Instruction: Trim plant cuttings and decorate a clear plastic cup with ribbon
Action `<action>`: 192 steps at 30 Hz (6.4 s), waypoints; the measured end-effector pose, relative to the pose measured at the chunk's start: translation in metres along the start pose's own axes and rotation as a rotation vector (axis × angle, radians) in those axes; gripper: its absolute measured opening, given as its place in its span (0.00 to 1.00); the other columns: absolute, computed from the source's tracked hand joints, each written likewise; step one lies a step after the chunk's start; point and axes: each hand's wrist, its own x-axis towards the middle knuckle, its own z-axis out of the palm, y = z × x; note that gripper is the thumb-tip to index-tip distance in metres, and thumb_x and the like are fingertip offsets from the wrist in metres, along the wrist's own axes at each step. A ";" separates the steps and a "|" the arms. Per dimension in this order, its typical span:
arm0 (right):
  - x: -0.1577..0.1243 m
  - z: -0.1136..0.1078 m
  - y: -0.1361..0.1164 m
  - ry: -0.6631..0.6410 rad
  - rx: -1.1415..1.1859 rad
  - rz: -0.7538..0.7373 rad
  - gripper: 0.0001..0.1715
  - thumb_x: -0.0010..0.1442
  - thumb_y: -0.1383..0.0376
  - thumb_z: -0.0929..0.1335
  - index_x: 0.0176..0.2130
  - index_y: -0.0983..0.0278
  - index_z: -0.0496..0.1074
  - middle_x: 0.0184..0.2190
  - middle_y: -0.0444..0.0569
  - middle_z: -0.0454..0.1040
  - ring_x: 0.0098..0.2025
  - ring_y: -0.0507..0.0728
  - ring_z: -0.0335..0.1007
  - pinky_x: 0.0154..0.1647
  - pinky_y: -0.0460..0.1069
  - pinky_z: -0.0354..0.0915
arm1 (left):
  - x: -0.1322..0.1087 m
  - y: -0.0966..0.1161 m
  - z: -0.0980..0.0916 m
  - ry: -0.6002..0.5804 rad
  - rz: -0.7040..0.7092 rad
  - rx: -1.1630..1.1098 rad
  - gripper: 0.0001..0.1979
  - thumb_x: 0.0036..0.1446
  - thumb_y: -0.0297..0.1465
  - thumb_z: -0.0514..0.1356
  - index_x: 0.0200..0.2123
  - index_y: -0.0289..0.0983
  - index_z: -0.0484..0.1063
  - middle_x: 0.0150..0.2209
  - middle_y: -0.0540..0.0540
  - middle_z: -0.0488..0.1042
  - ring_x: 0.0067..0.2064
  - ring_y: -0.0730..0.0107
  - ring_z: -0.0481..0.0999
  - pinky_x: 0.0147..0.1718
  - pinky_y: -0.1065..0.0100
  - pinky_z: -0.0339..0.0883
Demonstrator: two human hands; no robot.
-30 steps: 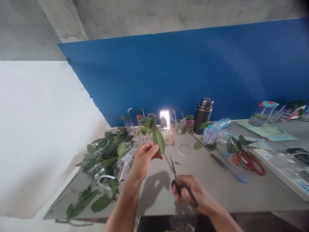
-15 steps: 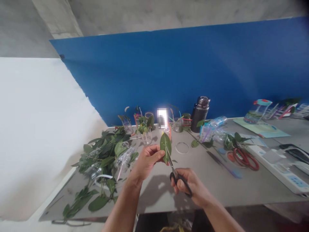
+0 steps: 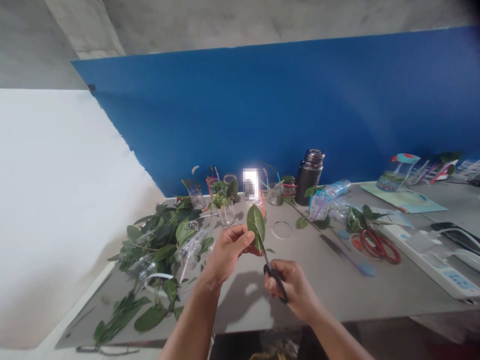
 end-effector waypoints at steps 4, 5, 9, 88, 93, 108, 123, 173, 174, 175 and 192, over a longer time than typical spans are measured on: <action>0.002 0.001 0.004 0.081 -0.062 0.008 0.38 0.41 0.36 0.77 0.20 0.62 0.62 0.16 0.41 0.60 0.22 0.48 0.51 0.22 0.46 0.48 | -0.008 0.005 0.008 0.055 -0.005 0.170 0.12 0.50 0.37 0.72 0.32 0.35 0.78 0.29 0.46 0.78 0.31 0.68 0.76 0.35 0.68 0.71; 0.002 0.002 0.006 0.092 -0.073 -0.002 0.38 0.41 0.36 0.77 0.20 0.62 0.61 0.16 0.41 0.59 0.22 0.48 0.50 0.22 0.46 0.48 | -0.010 0.007 0.011 0.074 -0.018 0.215 0.09 0.50 0.34 0.70 0.32 0.35 0.78 0.29 0.47 0.78 0.32 0.68 0.75 0.36 0.68 0.71; 0.002 0.003 0.009 0.120 -0.095 -0.024 0.38 0.41 0.36 0.77 0.19 0.62 0.60 0.16 0.40 0.57 0.22 0.48 0.50 0.23 0.46 0.47 | -0.012 0.013 0.021 0.126 -0.045 0.292 0.03 0.49 0.29 0.64 0.28 0.36 0.76 0.28 0.47 0.78 0.32 0.67 0.76 0.37 0.68 0.70; 0.014 -0.006 0.003 0.560 -0.515 -0.604 0.07 0.51 0.70 0.70 0.33 0.60 0.75 0.25 0.41 0.73 0.25 0.51 0.64 0.29 0.47 0.62 | 0.013 -0.017 0.054 0.637 0.453 0.362 0.12 0.53 0.28 0.69 0.22 0.41 0.70 0.46 0.45 0.82 0.50 0.55 0.77 0.48 0.63 0.67; 0.014 -0.009 0.000 0.592 -0.329 -0.485 0.03 0.54 0.66 0.71 0.31 0.61 0.72 0.24 0.41 0.71 0.24 0.51 0.64 0.27 0.46 0.62 | 0.016 -0.016 0.052 0.467 0.306 0.053 0.09 0.57 0.37 0.68 0.34 0.40 0.73 0.44 0.44 0.81 0.46 0.60 0.79 0.46 0.64 0.70; 0.008 -0.016 -0.011 0.758 0.033 -0.410 0.14 0.50 0.58 0.74 0.34 0.61 0.71 0.26 0.45 0.76 0.25 0.53 0.69 0.26 0.47 0.66 | 0.010 -0.023 0.063 0.277 -0.128 -0.354 0.18 0.46 0.40 0.73 0.34 0.35 0.74 0.31 0.49 0.76 0.30 0.74 0.74 0.27 0.72 0.65; -0.015 -0.044 0.004 -0.021 -0.028 -0.198 0.41 0.53 0.31 0.70 0.33 0.67 0.76 0.26 0.48 0.73 0.28 0.52 0.61 0.27 0.46 0.55 | 0.021 -0.012 0.058 0.273 0.125 0.004 0.12 0.53 0.36 0.68 0.26 0.36 0.72 0.24 0.49 0.75 0.25 0.73 0.73 0.26 0.72 0.65; -0.020 -0.047 0.010 -0.147 -0.090 -0.090 0.44 0.51 0.27 0.68 0.28 0.66 0.73 0.21 0.46 0.70 0.24 0.50 0.58 0.24 0.45 0.53 | 0.023 0.000 0.041 0.239 0.116 0.043 0.11 0.51 0.36 0.68 0.25 0.36 0.74 0.22 0.50 0.75 0.24 0.73 0.73 0.29 0.70 0.69; -0.020 -0.048 0.010 -0.136 -0.088 -0.098 0.43 0.52 0.28 0.68 0.28 0.66 0.73 0.21 0.47 0.70 0.24 0.50 0.59 0.24 0.45 0.53 | 0.022 0.000 0.042 0.227 0.112 0.055 0.10 0.51 0.36 0.68 0.25 0.36 0.74 0.23 0.49 0.76 0.24 0.73 0.73 0.29 0.70 0.69; -0.020 -0.050 0.009 -0.126 -0.087 -0.102 0.43 0.52 0.29 0.69 0.28 0.66 0.73 0.21 0.47 0.70 0.24 0.50 0.59 0.24 0.45 0.53 | 0.022 0.000 0.043 0.213 0.107 0.077 0.10 0.51 0.35 0.67 0.25 0.36 0.75 0.23 0.49 0.76 0.25 0.72 0.74 0.29 0.70 0.69; -0.015 -0.047 0.006 -0.109 -0.072 -0.085 0.41 0.50 0.31 0.71 0.26 0.66 0.72 0.19 0.47 0.71 0.21 0.50 0.59 0.20 0.44 0.53 | 0.017 0.005 0.047 0.100 0.088 0.106 0.08 0.53 0.34 0.66 0.27 0.35 0.76 0.26 0.48 0.77 0.27 0.71 0.75 0.31 0.69 0.69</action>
